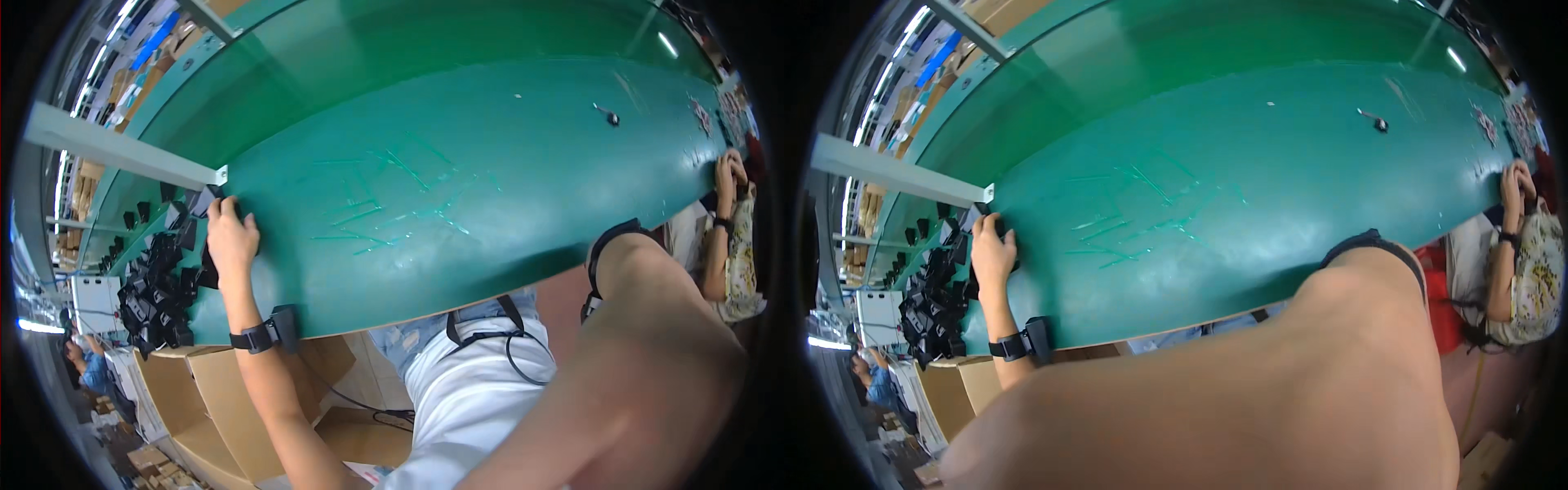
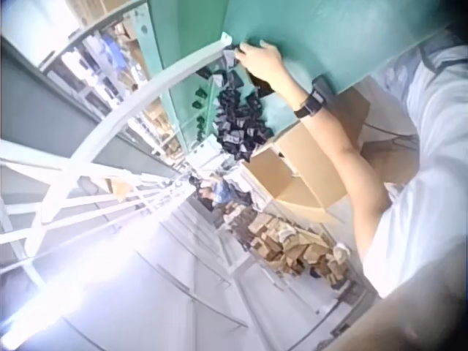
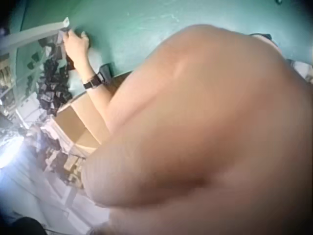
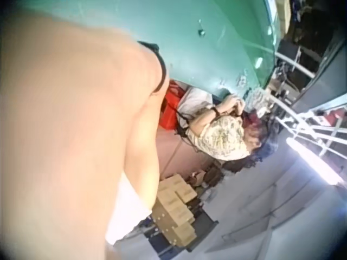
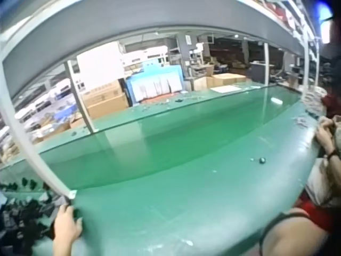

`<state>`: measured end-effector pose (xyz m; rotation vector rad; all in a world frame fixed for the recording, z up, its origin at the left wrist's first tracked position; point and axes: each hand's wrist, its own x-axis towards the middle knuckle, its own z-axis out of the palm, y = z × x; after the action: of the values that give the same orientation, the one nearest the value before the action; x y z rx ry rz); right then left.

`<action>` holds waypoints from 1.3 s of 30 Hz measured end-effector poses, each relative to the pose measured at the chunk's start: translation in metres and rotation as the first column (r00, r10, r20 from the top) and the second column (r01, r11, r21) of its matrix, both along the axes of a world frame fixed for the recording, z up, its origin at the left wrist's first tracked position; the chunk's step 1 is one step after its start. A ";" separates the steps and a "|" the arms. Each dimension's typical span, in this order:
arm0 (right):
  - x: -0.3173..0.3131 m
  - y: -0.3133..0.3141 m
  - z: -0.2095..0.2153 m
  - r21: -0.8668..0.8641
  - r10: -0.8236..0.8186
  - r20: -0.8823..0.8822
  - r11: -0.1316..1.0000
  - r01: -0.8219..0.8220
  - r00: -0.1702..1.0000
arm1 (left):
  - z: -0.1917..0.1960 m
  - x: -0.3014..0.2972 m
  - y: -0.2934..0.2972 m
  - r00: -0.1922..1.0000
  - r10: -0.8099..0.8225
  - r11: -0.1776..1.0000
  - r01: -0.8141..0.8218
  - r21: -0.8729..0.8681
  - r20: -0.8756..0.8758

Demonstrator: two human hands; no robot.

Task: The person assembles small black electronic components on a green workbench. They insert green zip ties into the components and secure them by hand. The person handles the components one at a time, placing finished units on the table and retrieving new ones from a nearby cardboard box.

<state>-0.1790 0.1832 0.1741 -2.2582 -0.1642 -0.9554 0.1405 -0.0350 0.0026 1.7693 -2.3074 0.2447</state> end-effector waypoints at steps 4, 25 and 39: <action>-0.016 0.019 -0.015 0.035 -0.016 -0.009 0.999 0.016 1.000 | 0.009 0.014 -0.006 1.000 0.006 1.000 -0.006 -0.017 -0.029; -0.071 0.031 -0.028 -0.005 -0.575 -0.024 0.818 0.575 0.818 | 0.019 -0.073 0.048 0.811 -0.536 0.842 0.535 -0.070 -0.234; -0.337 -0.019 -0.214 -0.561 -0.792 -0.327 -0.276 0.781 -0.515 | 0.011 -0.050 0.036 0.793 -0.346 0.923 0.383 -0.032 -0.501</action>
<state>-0.5159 0.1643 -0.0404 -2.0543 2.6205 -0.5028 0.0902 0.0007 0.0137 1.1781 -2.2105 -0.3335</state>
